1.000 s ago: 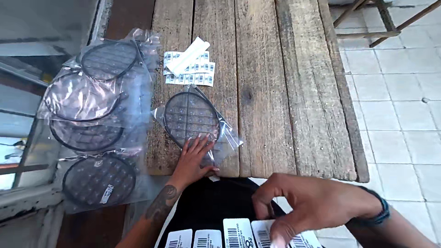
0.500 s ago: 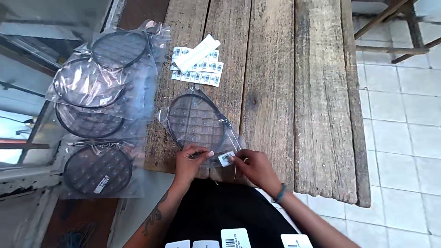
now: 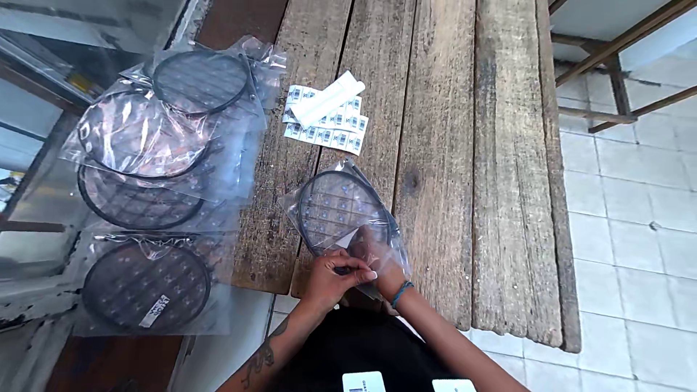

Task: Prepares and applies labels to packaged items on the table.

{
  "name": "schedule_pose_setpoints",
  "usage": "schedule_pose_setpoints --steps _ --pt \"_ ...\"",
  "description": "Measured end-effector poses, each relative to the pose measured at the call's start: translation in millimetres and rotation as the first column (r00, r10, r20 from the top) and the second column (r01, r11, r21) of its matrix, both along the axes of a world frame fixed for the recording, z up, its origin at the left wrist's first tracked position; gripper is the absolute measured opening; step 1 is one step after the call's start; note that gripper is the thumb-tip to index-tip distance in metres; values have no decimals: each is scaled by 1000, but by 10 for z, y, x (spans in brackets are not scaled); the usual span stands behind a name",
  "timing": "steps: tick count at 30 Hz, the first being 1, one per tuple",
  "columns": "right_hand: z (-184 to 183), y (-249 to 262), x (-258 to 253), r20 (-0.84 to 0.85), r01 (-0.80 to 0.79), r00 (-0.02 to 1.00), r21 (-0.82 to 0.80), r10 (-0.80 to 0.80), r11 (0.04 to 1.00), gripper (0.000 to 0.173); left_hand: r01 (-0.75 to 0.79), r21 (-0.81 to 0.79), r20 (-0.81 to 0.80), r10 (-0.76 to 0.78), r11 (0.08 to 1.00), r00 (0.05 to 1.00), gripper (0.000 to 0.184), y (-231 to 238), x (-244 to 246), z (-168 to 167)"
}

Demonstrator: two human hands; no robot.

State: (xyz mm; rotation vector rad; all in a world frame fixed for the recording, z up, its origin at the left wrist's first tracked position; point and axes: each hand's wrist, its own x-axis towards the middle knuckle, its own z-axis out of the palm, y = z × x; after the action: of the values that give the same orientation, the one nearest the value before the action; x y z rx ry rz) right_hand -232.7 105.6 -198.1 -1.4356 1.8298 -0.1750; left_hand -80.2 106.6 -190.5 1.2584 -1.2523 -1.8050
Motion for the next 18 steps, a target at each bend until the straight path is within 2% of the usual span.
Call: schedule_pose_setpoints --steps 2,4,8,10,12,14,18 --pt "-6 28 -76 33 -17 999 -28 17 999 44 -3 15 3 3 1000 1000 8 -28 15 13" --pt "85 12 -105 -45 -15 999 -36 13 999 35 -8 32 5 7 999 1000 7 -59 23 19" --pt "164 16 -53 -133 6 991 -15 -8 1000 34 9 41 -19 -8 999 1000 7 -102 45 19" --pt "117 3 1 -91 17 996 -60 -23 998 34 51 73 -31 -49 996 998 8 -117 46 46" --pt "70 -83 56 -46 10 999 -9 -10 1000 33 97 82 -62 -92 992 994 8 -112 47 54" --pt "69 -166 88 -38 50 998 -26 -51 998 31 105 64 -80 -100 992 992 8 -105 35 34" --pt "129 -215 78 -6 59 998 -71 -59 996 28 130 84 -48 -126 988 991 9 -154 28 55"
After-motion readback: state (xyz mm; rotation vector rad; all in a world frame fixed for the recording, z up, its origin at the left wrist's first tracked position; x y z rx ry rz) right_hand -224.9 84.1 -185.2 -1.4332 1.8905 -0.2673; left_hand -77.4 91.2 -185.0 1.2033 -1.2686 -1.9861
